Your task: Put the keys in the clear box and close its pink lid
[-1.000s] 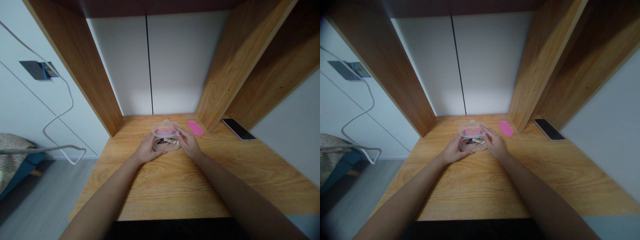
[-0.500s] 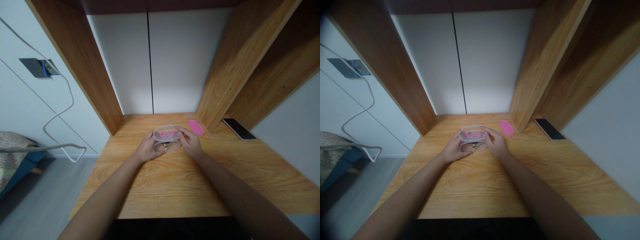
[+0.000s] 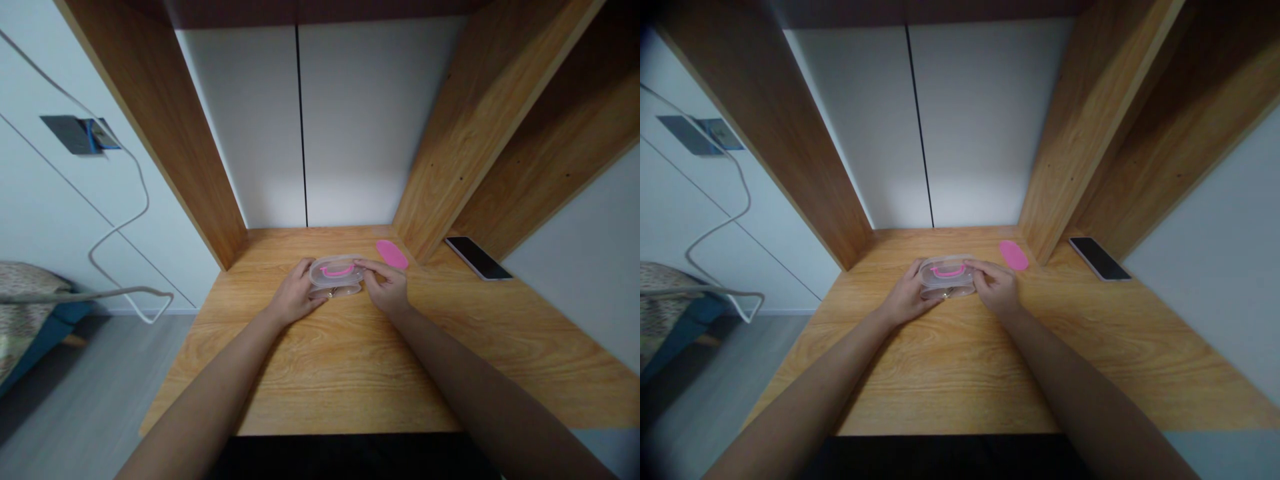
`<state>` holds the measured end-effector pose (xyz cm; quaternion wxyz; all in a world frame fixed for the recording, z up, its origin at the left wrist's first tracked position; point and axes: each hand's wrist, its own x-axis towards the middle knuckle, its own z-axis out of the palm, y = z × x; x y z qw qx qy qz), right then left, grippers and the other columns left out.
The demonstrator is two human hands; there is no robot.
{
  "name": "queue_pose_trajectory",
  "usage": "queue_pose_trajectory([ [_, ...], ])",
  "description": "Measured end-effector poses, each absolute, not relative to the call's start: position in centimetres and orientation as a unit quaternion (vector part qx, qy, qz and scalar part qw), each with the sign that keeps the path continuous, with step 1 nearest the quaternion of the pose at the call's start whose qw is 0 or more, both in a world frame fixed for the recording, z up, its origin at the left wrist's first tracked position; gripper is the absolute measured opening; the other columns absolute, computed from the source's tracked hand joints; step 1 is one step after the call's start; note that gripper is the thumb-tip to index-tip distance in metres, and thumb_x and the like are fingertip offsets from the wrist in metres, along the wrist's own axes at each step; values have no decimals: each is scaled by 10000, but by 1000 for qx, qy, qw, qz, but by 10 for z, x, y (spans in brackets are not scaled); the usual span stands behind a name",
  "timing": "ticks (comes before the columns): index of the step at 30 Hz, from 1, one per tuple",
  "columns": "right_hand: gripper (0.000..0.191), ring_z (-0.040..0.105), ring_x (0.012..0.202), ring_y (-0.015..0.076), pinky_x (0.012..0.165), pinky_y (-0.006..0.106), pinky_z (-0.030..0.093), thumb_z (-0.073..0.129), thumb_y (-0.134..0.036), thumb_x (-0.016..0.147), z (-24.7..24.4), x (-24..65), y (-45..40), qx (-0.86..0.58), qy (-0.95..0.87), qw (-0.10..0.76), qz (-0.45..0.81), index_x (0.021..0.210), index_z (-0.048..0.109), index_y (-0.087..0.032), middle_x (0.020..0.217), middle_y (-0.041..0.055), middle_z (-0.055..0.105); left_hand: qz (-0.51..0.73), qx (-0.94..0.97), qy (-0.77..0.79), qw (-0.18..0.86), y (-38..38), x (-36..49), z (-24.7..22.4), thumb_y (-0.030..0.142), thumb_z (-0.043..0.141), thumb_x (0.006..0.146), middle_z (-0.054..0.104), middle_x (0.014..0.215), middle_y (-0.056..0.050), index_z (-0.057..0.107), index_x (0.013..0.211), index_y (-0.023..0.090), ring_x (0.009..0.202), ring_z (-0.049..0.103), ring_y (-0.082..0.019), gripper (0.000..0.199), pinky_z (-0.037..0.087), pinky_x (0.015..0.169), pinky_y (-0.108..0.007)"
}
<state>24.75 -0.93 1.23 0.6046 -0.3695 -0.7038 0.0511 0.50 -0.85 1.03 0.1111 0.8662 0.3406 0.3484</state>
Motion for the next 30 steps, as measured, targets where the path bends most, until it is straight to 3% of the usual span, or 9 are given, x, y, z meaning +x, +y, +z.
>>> queue_pose_trajectory([
  [17,265,764,796,197,782,330,642,554,-141,834,10,248,-12,-386,-702,598,12,902,784,-255,898,25,795,363,860,353,66,-6,4,5,253,735,795,473,1351,-129,441,1397,247,1270,521,-285,671,490,1072,-450],
  [30,227,735,868,225,822,388,611,555,-172,884,11,246,-14,-368,-699,613,-11,990,736,-257,944,50,773,414,844,341,17,-9,2,10,261,659,873,473,1397,-136,422,1391,260,1302,504,-277,570,463,1097,-478],
])
